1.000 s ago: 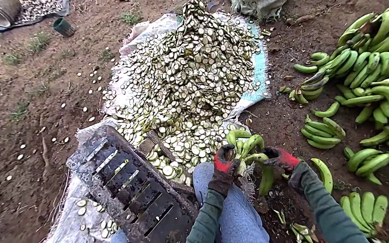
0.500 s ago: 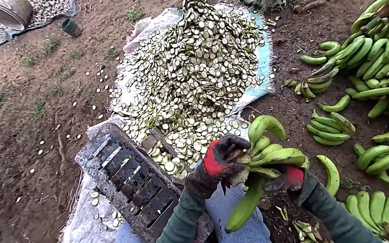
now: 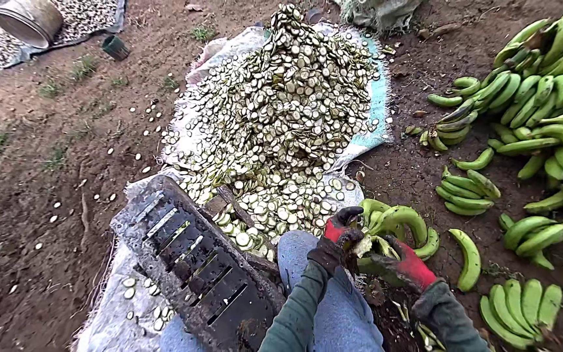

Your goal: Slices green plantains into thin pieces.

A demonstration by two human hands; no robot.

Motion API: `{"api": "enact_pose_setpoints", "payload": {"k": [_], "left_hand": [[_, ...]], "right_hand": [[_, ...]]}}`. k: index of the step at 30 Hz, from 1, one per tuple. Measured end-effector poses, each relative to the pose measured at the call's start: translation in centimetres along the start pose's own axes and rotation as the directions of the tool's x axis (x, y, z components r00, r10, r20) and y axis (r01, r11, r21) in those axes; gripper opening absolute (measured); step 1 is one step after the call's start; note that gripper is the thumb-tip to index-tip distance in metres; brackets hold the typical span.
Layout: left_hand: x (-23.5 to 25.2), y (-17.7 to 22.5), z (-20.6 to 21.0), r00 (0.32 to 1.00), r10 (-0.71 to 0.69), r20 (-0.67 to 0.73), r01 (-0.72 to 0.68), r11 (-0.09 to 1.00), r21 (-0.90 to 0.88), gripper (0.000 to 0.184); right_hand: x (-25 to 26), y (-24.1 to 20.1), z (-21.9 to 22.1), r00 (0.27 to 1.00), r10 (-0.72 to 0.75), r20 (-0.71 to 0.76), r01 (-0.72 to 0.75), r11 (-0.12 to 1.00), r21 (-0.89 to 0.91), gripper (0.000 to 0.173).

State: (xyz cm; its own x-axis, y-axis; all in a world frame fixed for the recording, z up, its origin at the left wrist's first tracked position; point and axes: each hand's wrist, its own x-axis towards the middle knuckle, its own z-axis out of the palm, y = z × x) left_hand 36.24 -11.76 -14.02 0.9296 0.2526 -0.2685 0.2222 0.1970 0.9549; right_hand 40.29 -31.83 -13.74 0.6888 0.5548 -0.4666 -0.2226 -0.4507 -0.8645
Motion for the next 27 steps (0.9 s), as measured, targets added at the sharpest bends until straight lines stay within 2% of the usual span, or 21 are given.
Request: {"api": "enact_pose_setpoints", "payload": {"k": [2, 4, 7, 10, 12, 13, 15, 18, 23, 25, 27], "left_hand": [[-0.5, -0.1, 0.3, 0.993, 0.019, 0.116, -0.026, 0.998, 0.059, 0.057], [-0.4, 0.3, 0.6, 0.984, 0.015, 0.175, -0.031, 0.995, 0.091, 0.053], [-0.1, 0.9, -0.6, 0.963, -0.027, 0.268, -0.029, 0.979, 0.202, 0.050], [-0.1, 2.3, -1.5, 0.943, -0.153, 0.294, 0.046, 0.940, 0.339, 0.049], [0.2, 1.7, -1.7, 0.947, -0.207, 0.247, 0.107, 0.926, 0.363, 0.048], [0.2, 1.2, -2.0, 0.950, -0.215, 0.226, 0.127, 0.928, 0.350, 0.048], [0.2, 0.4, -3.0, 0.951, -0.219, 0.217, 0.147, 0.942, 0.303, 0.049], [-0.3, -0.9, -4.4, 0.945, -0.265, 0.190, 0.222, 0.950, 0.220, 0.049], [-1.6, -2.9, -4.7, 0.958, -0.284, -0.031, 0.285, 0.958, 0.043, 0.046], [-1.9, -2.5, -4.2, 0.946, -0.303, -0.118, 0.308, 0.951, 0.027, 0.041], [-1.4, -2.9, -4.0, 0.925, -0.340, -0.167, 0.344, 0.939, -0.008, 0.045]], "right_hand": [[-0.1, 0.6, -1.7, 0.991, -0.003, 0.134, -0.012, 0.994, 0.110, 0.041], [0.7, 1.3, -2.5, 0.985, -0.018, 0.173, -0.004, 0.992, 0.127, 0.031], [1.9, 1.6, -1.7, 0.971, -0.007, 0.238, 0.005, 1.000, 0.006, 0.031], [2.5, 0.6, -0.2, 0.960, 0.047, 0.276, 0.021, 0.971, -0.239, 0.032], [2.4, -0.4, 1.1, 0.954, 0.118, 0.275, 0.000, 0.919, -0.394, 0.040], [2.6, -0.2, 1.7, 0.956, 0.119, 0.267, 0.000, 0.913, -0.408, 0.043], [3.0, 0.9, 2.2, 0.961, 0.065, 0.267, 0.026, 0.945, -0.326, 0.048], [3.1, 0.8, 3.0, 0.960, 0.085, 0.265, -0.019, 0.970, -0.243, 0.046], [3.7, 1.0, 5.2, 0.975, 0.144, 0.168, -0.104, 0.969, -0.225, 0.048], [4.0, 0.6, 5.6, 0.978, 0.164, 0.127, -0.137, 0.970, -0.198, 0.047], [3.9, 0.0, 5.8, 0.978, 0.194, 0.076, -0.176, 0.964, -0.197, 0.047]]}}
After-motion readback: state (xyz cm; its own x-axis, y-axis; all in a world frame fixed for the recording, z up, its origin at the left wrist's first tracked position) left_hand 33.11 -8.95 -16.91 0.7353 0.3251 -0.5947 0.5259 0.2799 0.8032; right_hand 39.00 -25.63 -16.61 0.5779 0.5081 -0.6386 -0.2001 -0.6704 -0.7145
